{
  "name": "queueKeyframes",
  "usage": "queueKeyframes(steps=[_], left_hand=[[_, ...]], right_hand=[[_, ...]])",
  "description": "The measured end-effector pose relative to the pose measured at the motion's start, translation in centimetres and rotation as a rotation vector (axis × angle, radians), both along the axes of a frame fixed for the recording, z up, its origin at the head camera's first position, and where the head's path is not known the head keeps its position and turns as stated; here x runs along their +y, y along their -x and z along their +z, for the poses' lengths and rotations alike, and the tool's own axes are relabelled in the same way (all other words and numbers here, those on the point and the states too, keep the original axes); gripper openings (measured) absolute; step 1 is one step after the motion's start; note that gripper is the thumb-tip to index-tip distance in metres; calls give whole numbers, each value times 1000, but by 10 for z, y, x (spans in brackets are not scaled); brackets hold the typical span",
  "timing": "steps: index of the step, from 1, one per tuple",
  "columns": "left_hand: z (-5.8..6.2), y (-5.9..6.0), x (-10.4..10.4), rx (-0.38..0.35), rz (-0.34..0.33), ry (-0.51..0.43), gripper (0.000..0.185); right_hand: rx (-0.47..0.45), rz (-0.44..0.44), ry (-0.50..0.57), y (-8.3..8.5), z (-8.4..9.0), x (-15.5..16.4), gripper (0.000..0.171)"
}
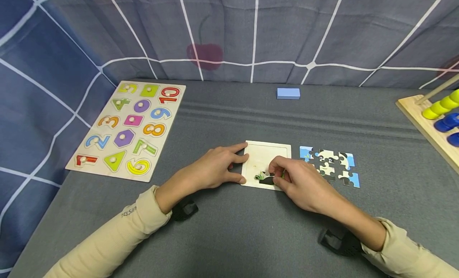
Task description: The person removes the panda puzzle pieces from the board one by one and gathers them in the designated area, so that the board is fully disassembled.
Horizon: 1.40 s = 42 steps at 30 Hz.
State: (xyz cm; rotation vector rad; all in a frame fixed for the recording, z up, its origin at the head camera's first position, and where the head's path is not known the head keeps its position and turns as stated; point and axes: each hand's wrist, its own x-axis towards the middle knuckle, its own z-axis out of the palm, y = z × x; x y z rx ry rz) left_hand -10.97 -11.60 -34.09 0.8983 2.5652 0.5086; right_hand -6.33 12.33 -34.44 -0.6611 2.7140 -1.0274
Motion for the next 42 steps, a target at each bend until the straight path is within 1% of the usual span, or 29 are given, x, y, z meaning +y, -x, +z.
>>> queueKeyframes(steps=[7,10,14,18,22,29,34,42], left_hand=[[-1,0,1,-3,-1,-3,64],[0,-1,1,-5,-6,-5,64],[0,-1,1,-4,-11,-6,64],[0,-1,1,1,-8,-1,63],[-1,0,0,12,-11,-3,62],[-1,-1,1,18,-17,-15,61],[-2,0,1,16,-17,-12,61],[0,0,0,15,-14,-9,60]], right_hand=[[-41,-40,133,-1,1,6,16],[-45,-53,177,-2,2,12,16],[-52,-72,187,-1,8,23,17],[-67,-86,187,-1,14,35,12],[-71,-97,189,-3,16,49,9],[-40,-118,197,-11,9,72,13],[-63,-121,208,-19,5,85,13],[-76,-159,176,-28,0,100,15]])
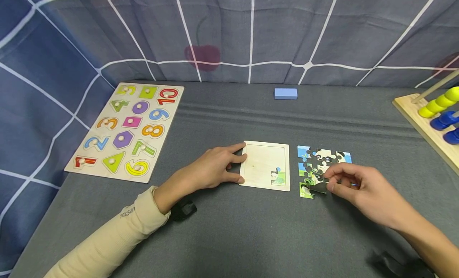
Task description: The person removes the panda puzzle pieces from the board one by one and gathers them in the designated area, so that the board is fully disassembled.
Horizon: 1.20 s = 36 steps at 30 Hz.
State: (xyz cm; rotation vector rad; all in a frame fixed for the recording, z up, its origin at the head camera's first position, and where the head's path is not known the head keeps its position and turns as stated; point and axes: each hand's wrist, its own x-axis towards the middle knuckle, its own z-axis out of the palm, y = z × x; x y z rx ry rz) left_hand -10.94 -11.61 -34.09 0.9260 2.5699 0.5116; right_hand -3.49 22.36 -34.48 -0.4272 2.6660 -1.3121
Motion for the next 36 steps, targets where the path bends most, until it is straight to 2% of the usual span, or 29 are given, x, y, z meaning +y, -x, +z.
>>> queueKeyframes(steps=[9,16,30,36], left_hand=[[0,0,-1,6,-6,-7,59],[1,0,0,4,1,-3,60],[2,-1,0,-6,8,9,63],[1,-1,-1,2,0,1,60]], right_hand=[[21,18,5,-6,-10,15,18],[69,68,-5,-10,-17,22,26],[182,4,-194,-11,-17,16,27],[178,-16,-247,-11,-15,16,25]])
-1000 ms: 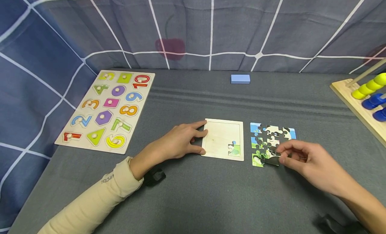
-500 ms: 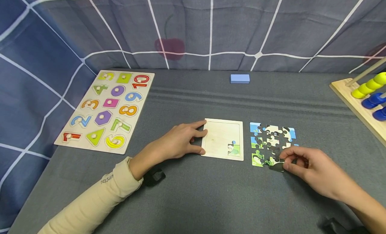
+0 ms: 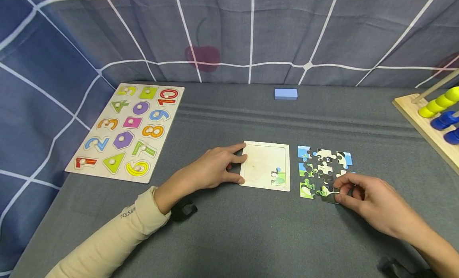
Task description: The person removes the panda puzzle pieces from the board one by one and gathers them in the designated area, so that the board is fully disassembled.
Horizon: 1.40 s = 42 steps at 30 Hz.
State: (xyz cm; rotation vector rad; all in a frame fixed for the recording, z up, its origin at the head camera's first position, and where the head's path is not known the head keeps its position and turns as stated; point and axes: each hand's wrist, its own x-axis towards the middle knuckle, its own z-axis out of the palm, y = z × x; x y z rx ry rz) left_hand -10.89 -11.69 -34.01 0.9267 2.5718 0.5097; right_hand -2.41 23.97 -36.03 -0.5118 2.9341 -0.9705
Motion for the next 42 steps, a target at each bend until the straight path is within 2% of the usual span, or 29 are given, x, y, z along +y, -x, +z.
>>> queueKeyframes(steps=[6,13,23,29,37,42], left_hand=[[0,0,0,4,-7,-6,59],[0,0,0,5,-7,-7,60],[0,0,0,-1,-2,-2,61],[0,0,1,-1,0,1,60],[0,0,0,1,-5,-3,60],[0,-1,0,2,-3,-8,61]], right_hand=[[-9,-3,-4,0,0,-1,24],[35,-4,44,-1,-1,-2,30],[53,18,77,0,1,-7,33],[23,68,153,-1,3,-15,34],[21,121,198,4,5,-35,36],[-46,144,188,10,8,-54,31]])
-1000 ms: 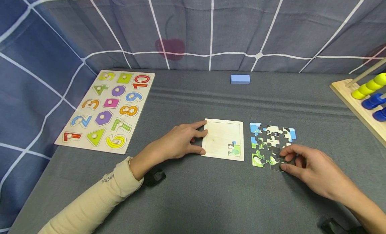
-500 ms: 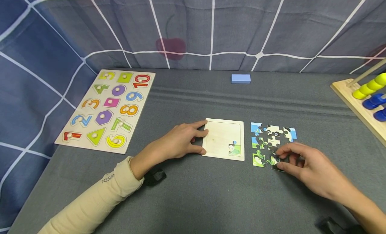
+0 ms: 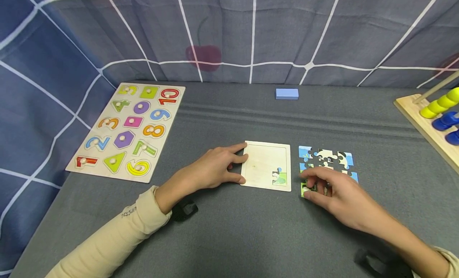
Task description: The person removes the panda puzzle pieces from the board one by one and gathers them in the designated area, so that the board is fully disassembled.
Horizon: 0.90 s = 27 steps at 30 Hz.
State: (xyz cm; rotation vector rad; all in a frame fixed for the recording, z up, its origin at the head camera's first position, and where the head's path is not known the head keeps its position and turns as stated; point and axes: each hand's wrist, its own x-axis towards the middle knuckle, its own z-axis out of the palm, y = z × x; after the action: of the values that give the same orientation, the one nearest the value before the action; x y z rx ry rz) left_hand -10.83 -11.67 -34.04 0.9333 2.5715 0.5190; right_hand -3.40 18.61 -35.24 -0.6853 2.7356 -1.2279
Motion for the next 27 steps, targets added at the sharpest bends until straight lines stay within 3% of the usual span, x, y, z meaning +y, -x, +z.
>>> queueKeyframes(steps=[5,16,27], left_hand=[[-1,0,1,-11,9,-1,63],[0,0,-1,1,0,-16,61],[-2,1,-1,-3,-1,-20,61]], right_hand=[[-58,37,-39,7,4,-18,29],[-53,52,-206,23,8,-40,32],[-68,52,-202,27,7,-43,31]])
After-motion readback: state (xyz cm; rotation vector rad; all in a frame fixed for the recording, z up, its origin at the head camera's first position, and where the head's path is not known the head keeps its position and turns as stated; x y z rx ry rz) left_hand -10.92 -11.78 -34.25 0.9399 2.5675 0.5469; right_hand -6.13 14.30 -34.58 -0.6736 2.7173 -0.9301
